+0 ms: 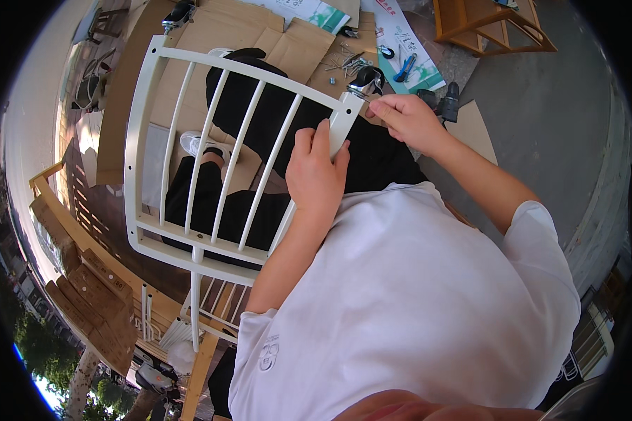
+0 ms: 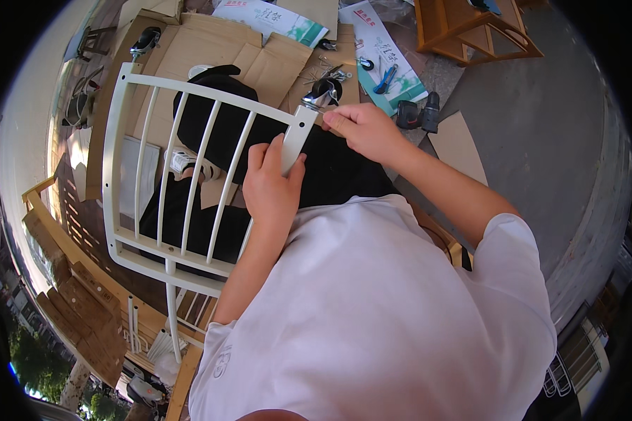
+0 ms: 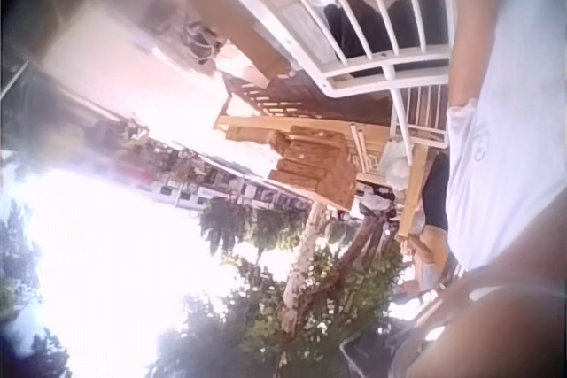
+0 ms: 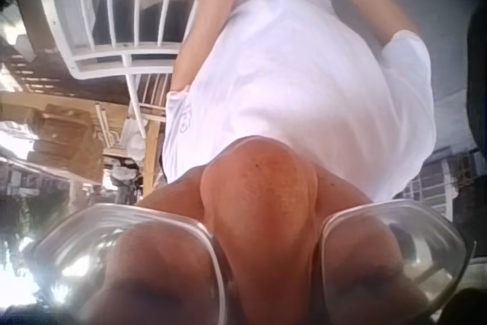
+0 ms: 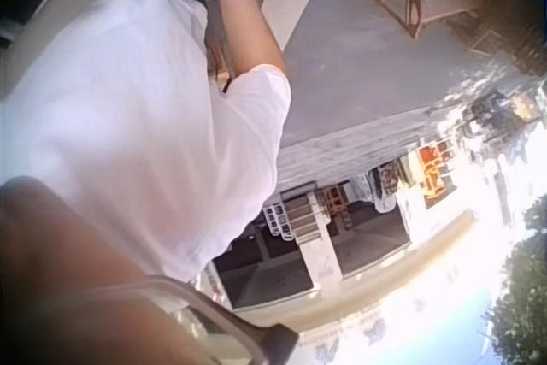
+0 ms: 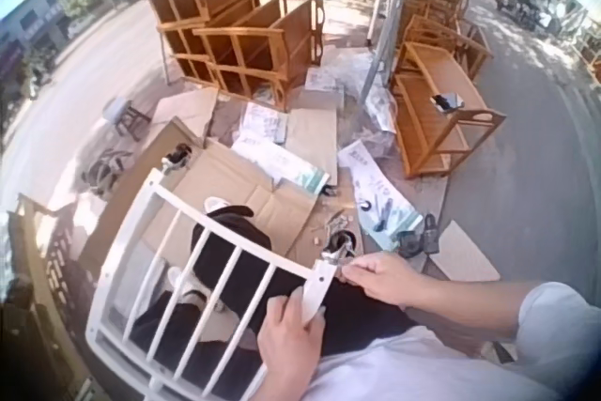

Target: The person assembles a white metal chair frame using a cordless drill and hand tools. They attach metal feet to the frame, insert screws, and tighten them to secure the components.

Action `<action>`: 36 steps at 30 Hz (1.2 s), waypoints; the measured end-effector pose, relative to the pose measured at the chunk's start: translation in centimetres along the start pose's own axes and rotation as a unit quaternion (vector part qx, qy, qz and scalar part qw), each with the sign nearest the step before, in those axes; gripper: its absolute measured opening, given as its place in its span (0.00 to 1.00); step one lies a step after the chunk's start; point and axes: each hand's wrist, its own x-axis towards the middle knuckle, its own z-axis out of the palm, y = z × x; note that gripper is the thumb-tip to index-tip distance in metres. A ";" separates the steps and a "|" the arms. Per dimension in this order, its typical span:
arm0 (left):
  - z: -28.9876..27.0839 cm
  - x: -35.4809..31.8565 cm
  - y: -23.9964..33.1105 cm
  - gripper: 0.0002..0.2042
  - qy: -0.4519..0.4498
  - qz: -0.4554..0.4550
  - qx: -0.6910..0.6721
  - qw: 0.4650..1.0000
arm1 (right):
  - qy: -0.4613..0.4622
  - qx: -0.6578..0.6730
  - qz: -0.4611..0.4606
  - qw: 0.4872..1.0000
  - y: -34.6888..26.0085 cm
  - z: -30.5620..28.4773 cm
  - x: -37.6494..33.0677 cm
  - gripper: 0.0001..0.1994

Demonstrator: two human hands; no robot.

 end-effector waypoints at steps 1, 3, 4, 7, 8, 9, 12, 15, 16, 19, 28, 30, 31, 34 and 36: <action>0.0 -0.1 0.1 0.21 -0.003 -0.001 0.004 1.000 | 0.036 -0.042 -0.024 0.998 -0.1 0.5 -0.4 0.18; 0.1 -0.1 0.2 0.21 -0.009 -0.004 0.010 1.000 | 0.070 -0.083 -0.057 0.992 0.1 0.7 -0.4 0.17; 0.1 0.0 0.2 0.21 -0.012 -0.006 0.014 1.000 | 0.069 -0.082 -0.067 0.992 0.4 0.6 -0.3 0.17; 0.3 0.0 0.4 0.21 -0.018 -0.014 0.026 0.999 | 0.058 -0.068 -0.098 0.991 1.0 0.3 -0.2 0.17; 0.4 0.1 0.4 0.21 -0.017 -0.016 0.030 0.999 | 0.053 -0.063 -0.111 0.990 1.1 0.1 0.0 0.16; 0.4 0.2 0.5 0.21 -0.020 -0.024 0.028 0.999 | 0.034 -0.051 -0.089 0.994 0.8 -0.1 0.1 0.16; 0.6 0.2 0.5 0.22 -0.021 -0.017 0.029 0.999 | 0.009 -0.055 -0.093 0.994 0.8 -0.6 0.1 0.15; 0.7 0.3 0.7 0.22 -0.023 -0.011 0.035 0.999 | 0.076 -0.167 -0.218 0.959 2.1 -0.2 0.1 0.12; 0.8 0.3 0.7 0.22 -0.026 -0.014 0.036 0.999 | 0.109 -0.224 -0.249 0.936 2.6 0.2 0.0 0.11; 0.9 0.3 0.9 0.22 -0.022 -0.022 0.037 0.999 | 0.136 -0.343 -0.299 0.880 2.9 0.4 -0.1 0.13; 1.2 0.3 0.5 0.22 -0.012 0.023 0.058 0.998 | 0.169 -0.350 -0.409 0.826 4.5 -0.2 1.0 0.16; 1.1 0.2 0.5 0.22 -0.008 0.023 0.054 0.998 | 0.168 -0.381 -0.387 0.823 4.1 0.2 0.6 0.14; 1.0 0.2 0.5 0.22 -0.010 0.018 0.055 0.998 | 0.161 -0.408 -0.370 0.819 3.6 0.1 0.4 0.14; 0.9 0.4 0.6 0.22 -0.017 0.009 0.058 0.998 | 0.139 -0.423 -0.339 0.829 2.5 -0.4 0.3 0.11; 0.9 0.7 0.8 0.22 -0.017 0.002 0.060 0.998 | 0.133 -0.373 -0.322 0.860 2.4 -0.3 0.6 0.09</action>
